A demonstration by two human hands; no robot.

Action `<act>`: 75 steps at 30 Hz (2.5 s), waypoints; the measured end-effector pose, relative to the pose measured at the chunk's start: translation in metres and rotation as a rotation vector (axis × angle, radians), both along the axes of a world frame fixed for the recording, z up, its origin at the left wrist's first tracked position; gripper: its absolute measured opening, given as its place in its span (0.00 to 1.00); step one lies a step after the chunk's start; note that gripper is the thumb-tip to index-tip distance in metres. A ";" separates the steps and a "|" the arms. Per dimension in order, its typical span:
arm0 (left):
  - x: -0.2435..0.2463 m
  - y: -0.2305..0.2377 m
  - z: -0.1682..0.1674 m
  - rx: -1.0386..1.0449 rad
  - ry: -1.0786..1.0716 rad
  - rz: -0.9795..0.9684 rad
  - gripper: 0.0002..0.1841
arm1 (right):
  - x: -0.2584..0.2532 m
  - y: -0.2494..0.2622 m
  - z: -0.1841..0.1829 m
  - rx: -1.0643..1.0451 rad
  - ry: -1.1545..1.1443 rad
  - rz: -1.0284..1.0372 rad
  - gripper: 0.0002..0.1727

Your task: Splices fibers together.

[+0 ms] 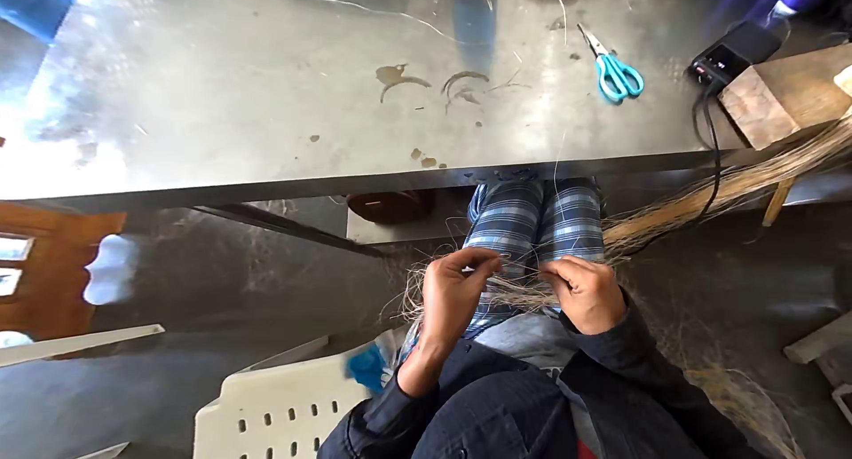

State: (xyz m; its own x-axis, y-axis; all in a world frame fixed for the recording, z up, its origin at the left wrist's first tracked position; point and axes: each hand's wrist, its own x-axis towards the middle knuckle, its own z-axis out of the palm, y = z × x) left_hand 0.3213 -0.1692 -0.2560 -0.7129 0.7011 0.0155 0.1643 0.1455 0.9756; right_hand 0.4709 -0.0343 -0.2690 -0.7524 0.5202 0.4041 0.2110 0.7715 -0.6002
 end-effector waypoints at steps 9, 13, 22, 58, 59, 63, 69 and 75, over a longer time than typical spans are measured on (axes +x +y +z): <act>0.007 0.008 0.001 0.042 -0.013 0.054 0.04 | 0.014 0.010 -0.005 0.179 0.205 -0.081 0.08; 0.009 0.009 0.003 0.133 -0.318 -0.075 0.06 | 0.015 0.009 -0.015 -0.246 0.409 -0.058 0.05; 0.035 0.021 0.007 0.148 -0.401 -0.231 0.05 | 0.007 -0.005 0.007 -1.500 0.405 -0.029 0.13; 0.050 0.036 -0.009 0.227 -0.445 -0.081 0.05 | 0.010 -0.009 -0.017 -0.932 0.477 -0.008 0.06; 0.050 0.037 -0.007 0.217 -0.521 -0.071 0.06 | 0.010 -0.009 -0.019 -0.903 0.484 -0.001 0.06; 0.049 0.039 0.000 0.160 -0.746 -0.041 0.09 | 0.011 -0.007 -0.027 -0.776 0.465 0.019 0.05; 0.042 0.036 -0.005 0.075 -0.457 -0.158 0.06 | 0.016 0.002 -0.025 -0.900 0.365 0.071 0.05; 0.037 0.032 -0.010 0.001 -0.071 -0.239 0.05 | 0.021 0.015 -0.018 -1.128 0.253 0.151 0.07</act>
